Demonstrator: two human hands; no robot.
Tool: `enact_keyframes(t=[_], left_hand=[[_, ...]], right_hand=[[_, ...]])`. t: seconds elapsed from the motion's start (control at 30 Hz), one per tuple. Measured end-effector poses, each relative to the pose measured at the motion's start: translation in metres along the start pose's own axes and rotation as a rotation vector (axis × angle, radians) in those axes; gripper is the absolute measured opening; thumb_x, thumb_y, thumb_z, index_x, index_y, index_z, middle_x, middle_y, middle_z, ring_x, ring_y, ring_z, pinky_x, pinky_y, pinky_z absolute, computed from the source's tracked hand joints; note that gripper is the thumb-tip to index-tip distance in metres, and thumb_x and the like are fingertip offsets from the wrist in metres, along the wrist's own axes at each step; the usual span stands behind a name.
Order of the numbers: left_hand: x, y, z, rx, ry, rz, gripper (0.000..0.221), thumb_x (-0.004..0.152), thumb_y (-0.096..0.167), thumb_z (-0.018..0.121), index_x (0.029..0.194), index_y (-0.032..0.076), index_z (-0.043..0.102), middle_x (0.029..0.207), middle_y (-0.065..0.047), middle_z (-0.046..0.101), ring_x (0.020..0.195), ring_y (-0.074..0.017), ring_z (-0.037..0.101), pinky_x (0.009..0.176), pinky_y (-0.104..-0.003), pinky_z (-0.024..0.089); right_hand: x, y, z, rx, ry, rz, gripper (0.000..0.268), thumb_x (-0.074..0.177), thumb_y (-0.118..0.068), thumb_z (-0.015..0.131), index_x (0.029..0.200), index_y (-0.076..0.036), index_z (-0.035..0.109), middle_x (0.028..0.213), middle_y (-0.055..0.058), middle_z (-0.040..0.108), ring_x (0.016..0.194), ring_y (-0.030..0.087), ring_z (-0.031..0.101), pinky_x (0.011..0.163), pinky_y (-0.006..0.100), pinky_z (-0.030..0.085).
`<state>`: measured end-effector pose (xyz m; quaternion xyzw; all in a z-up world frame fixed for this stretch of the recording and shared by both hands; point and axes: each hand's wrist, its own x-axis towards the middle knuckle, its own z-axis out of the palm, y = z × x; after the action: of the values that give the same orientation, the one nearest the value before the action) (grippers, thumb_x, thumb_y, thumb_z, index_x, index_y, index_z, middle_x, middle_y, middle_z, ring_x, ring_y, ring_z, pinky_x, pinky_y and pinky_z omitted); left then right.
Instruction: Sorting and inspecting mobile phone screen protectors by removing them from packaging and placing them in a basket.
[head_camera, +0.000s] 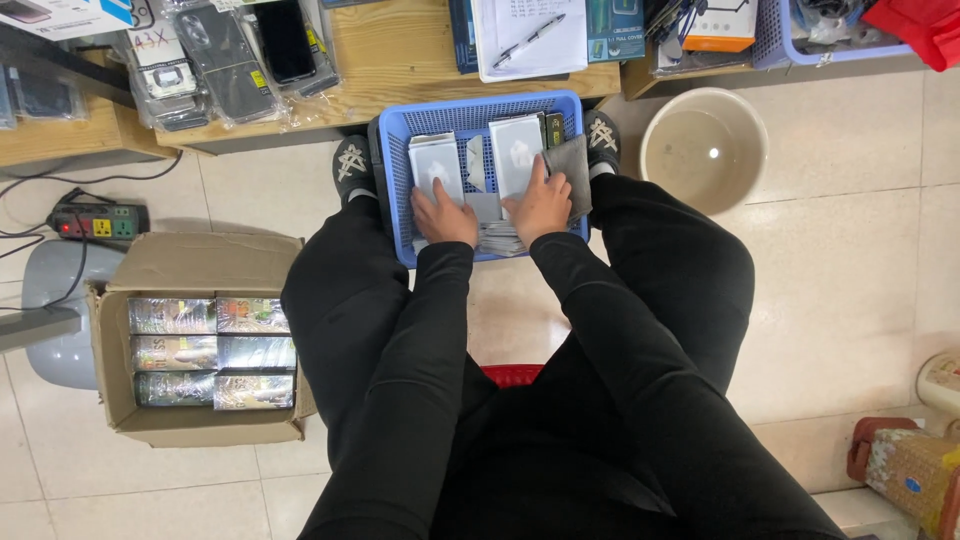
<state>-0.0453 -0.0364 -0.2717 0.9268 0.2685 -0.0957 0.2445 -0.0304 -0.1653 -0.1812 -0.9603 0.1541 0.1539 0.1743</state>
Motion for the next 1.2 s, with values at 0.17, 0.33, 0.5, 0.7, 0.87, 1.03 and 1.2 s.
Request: enact_keyframes(t=[0.17,0.33,0.5,0.7,0.87,1.03,1.2], left_hand=[[-0.021,0.015,-0.009,-0.025,0.000,0.111,0.069,0.087,0.018,0.072,0.145,0.012,0.036,0.151,-0.023,0.024,0.146,-0.0412,0.023,0.117,-0.058,0.027],[-0.041,0.029,-0.023,-0.066,-0.026,0.194,0.074,0.087,0.016,0.072,0.148,0.011,0.030,0.151,-0.025,0.024,0.146,-0.0431,0.022,0.117,-0.057,0.027],[-0.050,0.024,-0.029,-0.096,-0.121,0.167,0.078,0.084,0.018,0.072,0.148,0.011,0.029,0.147,-0.025,0.033,0.145,-0.0421,0.028,0.118,-0.053,0.028],[-0.080,0.020,-0.059,0.000,-0.327,0.269,0.072,0.089,0.031,0.067,0.148,0.015,0.030,0.143,-0.020,0.036,0.138,-0.0369,0.040,0.112,-0.047,0.040],[-0.109,0.015,-0.096,-0.293,-0.398,0.254,0.069,0.096,0.044,0.057,0.151,0.014,0.027,0.141,-0.018,0.040,0.135,-0.0365,0.043,0.110,-0.048,0.041],[-0.099,-0.007,-0.103,-0.559,-0.481,0.194,0.062,0.095,0.060,0.055,0.145,0.026,0.043,0.137,-0.011,0.053,0.130,-0.0300,0.050,0.109,-0.045,0.044],[-0.131,0.006,-0.141,-1.086,-0.582,0.075,0.063,0.095,0.045,0.066,0.145,0.013,0.043,0.136,-0.022,0.055,0.120,-0.0366,0.059,0.093,-0.054,0.054]], right_hand=[[0.008,0.008,0.005,0.099,-0.024,0.089,0.100,0.073,-0.042,0.086,0.148,-0.013,0.027,0.117,0.018,0.047,0.114,0.037,0.051,0.094,0.047,0.047],[0.018,0.023,0.024,0.207,0.003,0.166,0.093,0.068,-0.041,0.089,0.138,-0.014,0.034,0.118,0.017,0.049,0.114,0.036,0.053,0.095,0.048,0.047],[0.055,0.062,0.087,0.284,0.120,0.150,0.031,0.091,-0.031,0.064,0.113,-0.009,0.061,0.101,0.013,0.058,0.099,0.033,0.064,0.084,0.045,0.054],[0.013,0.051,0.015,0.665,0.039,0.202,0.049,0.103,-0.031,0.051,0.141,-0.001,0.045,0.134,0.022,0.054,0.126,0.035,0.053,0.102,0.046,0.049],[-0.058,0.051,-0.031,0.959,-0.032,0.147,0.049,0.102,-0.034,0.056,0.137,-0.002,0.043,0.128,0.021,0.052,0.114,0.031,0.055,0.085,0.040,0.053],[-0.124,0.054,-0.060,1.153,-0.094,0.037,0.031,0.098,-0.025,0.061,0.116,0.000,0.059,0.097,0.018,0.062,0.078,0.027,0.066,0.048,0.033,0.062],[-0.150,0.053,-0.064,1.298,-0.138,-0.018,0.034,0.094,-0.024,0.066,0.117,0.001,0.061,0.089,0.016,0.063,0.067,0.024,0.066,0.041,0.029,0.058]])
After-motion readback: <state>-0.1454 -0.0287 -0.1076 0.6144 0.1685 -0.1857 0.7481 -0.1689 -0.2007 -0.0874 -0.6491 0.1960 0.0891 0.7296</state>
